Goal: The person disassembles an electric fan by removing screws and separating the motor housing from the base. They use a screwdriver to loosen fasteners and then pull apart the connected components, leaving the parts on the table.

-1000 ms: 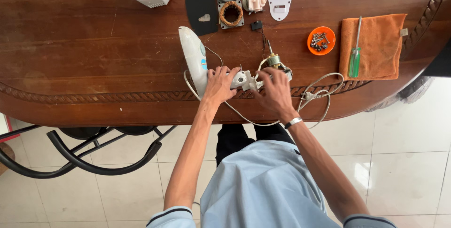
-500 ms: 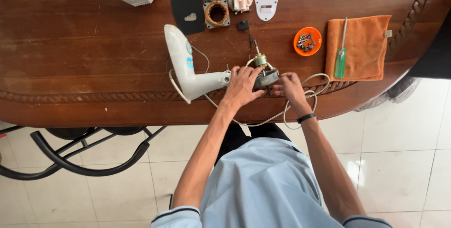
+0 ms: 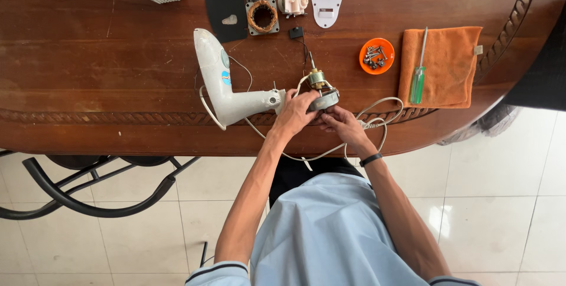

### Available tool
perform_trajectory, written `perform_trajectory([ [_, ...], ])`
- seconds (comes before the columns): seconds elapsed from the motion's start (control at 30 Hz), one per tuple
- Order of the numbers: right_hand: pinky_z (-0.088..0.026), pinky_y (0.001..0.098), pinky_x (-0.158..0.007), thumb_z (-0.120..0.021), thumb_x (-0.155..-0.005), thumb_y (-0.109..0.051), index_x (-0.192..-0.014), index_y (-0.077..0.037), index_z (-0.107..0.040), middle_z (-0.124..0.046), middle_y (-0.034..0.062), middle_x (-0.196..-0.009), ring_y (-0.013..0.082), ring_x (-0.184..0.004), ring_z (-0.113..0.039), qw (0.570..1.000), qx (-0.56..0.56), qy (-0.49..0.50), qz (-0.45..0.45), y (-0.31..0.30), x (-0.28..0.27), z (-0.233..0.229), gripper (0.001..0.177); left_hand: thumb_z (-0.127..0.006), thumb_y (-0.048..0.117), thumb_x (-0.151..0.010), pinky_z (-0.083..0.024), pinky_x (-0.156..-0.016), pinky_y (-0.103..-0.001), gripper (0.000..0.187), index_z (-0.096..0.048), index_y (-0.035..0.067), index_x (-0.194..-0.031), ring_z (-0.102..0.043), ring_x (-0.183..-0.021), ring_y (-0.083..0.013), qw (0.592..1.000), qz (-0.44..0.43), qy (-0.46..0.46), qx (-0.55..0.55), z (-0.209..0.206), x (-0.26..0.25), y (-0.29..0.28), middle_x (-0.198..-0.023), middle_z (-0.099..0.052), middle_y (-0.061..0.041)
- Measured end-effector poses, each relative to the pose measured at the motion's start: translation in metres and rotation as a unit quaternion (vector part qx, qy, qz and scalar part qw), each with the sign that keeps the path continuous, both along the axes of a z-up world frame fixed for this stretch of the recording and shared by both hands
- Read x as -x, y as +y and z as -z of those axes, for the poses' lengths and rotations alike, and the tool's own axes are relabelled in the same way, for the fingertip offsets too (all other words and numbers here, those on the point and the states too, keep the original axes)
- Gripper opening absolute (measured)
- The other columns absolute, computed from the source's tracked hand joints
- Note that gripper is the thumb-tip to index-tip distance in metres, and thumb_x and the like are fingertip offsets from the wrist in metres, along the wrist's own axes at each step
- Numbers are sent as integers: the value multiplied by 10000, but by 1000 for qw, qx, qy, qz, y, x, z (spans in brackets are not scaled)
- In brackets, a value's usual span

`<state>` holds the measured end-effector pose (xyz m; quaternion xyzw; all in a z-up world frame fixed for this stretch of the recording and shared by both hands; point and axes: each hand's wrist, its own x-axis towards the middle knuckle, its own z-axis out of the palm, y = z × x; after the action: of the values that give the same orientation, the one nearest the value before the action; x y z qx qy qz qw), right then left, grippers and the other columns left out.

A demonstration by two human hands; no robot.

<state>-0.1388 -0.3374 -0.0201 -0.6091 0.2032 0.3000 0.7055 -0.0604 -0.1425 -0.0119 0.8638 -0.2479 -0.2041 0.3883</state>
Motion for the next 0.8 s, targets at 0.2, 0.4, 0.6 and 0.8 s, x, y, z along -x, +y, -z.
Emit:
perform_trajectory([
  [0.2, -565, 296, -912, -535, -1049, -177, -1211, -20, -635, -729, 62, -1092, 134, -980, -701, 998, 8, -54, -26, -2, -5, -21, 247, -882, 117, -765, -532, -987, -453, 611, -531, 191, -1261, -630, -1147, -322, 999, -23, -30, 31, -8, 1, 4, -1267, -607, -85],
  [0.4, -570, 308, -869, -530, -1064, -210, -1145, -7, -628, -705, 55, -985, 143, -917, -714, 994, 59, -71, -62, -3, -10, -49, 240, -923, 117, -688, -580, -992, -474, 878, -353, 220, -1348, -557, -1256, -405, 993, -86, -20, 83, -19, -9, 4, -1386, -406, -181],
  [0.6, -566, 303, -856, -519, -1061, -234, -1153, -30, -616, -694, 43, -941, 137, -894, -709, 994, 56, -66, -65, -9, -4, -64, 244, -896, 108, -745, -588, -1012, -491, 906, -348, 229, -1456, -645, -1224, -396, 993, -68, 19, 92, -23, -17, 0, -1498, -489, -195],
  [0.8, -577, 309, -857, -538, -1052, -228, -1126, -26, -601, -701, 41, -954, 146, -918, -725, 995, 46, -77, -52, -13, 24, -55, 225, -894, 141, -731, -541, -1030, -492, 918, -375, 173, -1487, -663, -1195, -337, 994, -67, 26, 81, -24, -13, -2, -1410, -586, -149],
])
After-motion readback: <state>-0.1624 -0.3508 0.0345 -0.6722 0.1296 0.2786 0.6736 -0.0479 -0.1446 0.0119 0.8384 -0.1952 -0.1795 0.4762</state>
